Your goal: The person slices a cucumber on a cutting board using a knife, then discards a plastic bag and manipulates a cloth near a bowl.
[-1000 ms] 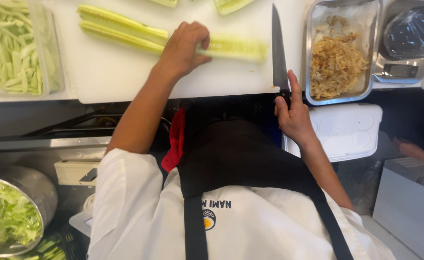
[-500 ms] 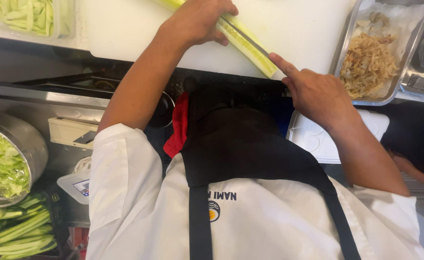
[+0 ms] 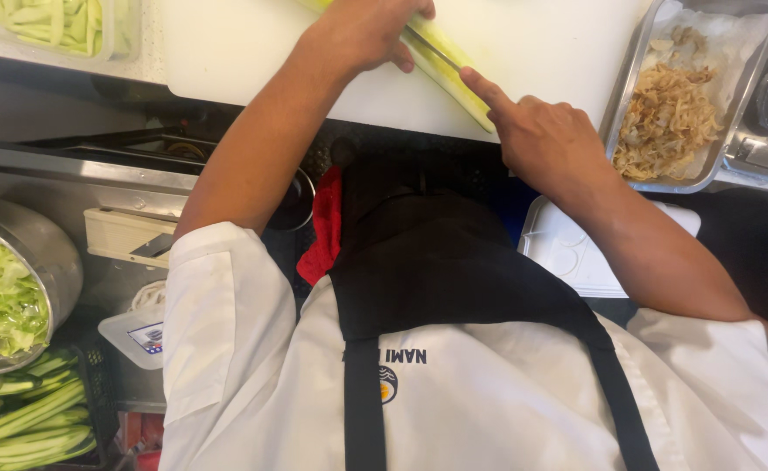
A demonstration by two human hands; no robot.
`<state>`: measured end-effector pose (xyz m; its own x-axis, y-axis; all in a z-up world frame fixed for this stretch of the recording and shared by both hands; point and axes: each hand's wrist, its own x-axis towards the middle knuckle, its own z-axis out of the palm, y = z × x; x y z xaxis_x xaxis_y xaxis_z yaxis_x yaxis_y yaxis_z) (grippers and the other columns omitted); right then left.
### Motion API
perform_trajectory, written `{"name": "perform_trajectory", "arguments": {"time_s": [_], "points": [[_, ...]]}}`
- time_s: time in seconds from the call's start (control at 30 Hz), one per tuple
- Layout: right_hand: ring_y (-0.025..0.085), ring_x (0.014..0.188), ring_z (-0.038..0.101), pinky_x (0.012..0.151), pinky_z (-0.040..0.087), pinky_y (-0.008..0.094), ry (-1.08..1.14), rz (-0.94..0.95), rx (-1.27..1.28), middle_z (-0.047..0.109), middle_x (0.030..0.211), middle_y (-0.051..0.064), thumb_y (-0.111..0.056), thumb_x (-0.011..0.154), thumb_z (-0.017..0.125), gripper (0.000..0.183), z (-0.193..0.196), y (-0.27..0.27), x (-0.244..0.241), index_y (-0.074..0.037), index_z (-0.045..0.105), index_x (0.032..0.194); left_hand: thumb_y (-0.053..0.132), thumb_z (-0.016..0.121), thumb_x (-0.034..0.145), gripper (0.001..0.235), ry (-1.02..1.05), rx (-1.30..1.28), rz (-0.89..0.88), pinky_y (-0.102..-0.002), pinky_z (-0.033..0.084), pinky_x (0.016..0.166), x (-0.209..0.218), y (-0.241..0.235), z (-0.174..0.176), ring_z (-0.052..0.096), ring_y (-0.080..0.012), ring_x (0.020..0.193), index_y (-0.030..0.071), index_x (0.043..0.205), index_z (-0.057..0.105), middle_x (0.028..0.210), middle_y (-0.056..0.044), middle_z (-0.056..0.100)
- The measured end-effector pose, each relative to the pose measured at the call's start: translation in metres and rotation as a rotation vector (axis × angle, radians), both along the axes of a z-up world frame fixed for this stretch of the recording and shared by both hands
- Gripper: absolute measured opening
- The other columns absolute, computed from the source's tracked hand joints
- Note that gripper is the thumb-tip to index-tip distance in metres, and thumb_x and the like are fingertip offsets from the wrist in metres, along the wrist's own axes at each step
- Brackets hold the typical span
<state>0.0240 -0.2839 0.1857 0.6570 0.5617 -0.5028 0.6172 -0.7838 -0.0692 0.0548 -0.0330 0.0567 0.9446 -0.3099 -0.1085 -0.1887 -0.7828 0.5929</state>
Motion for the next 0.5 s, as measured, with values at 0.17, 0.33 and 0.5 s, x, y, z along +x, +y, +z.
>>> {"name": "perform_trajectory", "arguments": {"time_s": [0.17,0.33,0.5], "points": [[0.039,0.061,0.067,0.06,0.054,0.051,-0.015,0.001,0.064,0.069,0.074,0.019,-0.022,0.109,0.048,0.061,-0.019,0.013,0.013,-0.035,0.027,0.165,0.025,0.089,0.074,0.057,0.071,0.059,0.059,-0.044,0.057,0.073,0.013,-0.001,0.007,0.073,-0.0306,0.084,0.009,0.125,0.068,0.1,-0.015,0.075],[0.039,0.062,0.067,0.06,0.054,0.051,-0.014,0.013,0.103,0.068,0.074,0.019,-0.021,0.108,0.049,0.061,-0.032,0.004,0.017,-0.036,0.028,0.164,0.027,0.088,0.079,0.051,0.011,0.038,-0.005,-0.039,0.059,0.071,0.011,-0.019,-0.008,0.074,-0.0265,0.082,0.004,0.121,0.071,0.094,-0.015,0.076],[0.04,0.059,0.067,0.058,0.054,0.052,0.052,-0.04,0.081,0.068,0.074,0.019,-0.022,0.106,0.05,0.063,-0.036,-0.041,0.002,-0.038,0.026,0.163,0.026,0.083,0.086,0.046,-0.043,0.044,-0.029,-0.039,0.058,0.072,0.01,-0.017,-0.016,0.075,-0.0232,0.081,0.006,0.125,0.073,0.096,-0.012,0.077]]}}
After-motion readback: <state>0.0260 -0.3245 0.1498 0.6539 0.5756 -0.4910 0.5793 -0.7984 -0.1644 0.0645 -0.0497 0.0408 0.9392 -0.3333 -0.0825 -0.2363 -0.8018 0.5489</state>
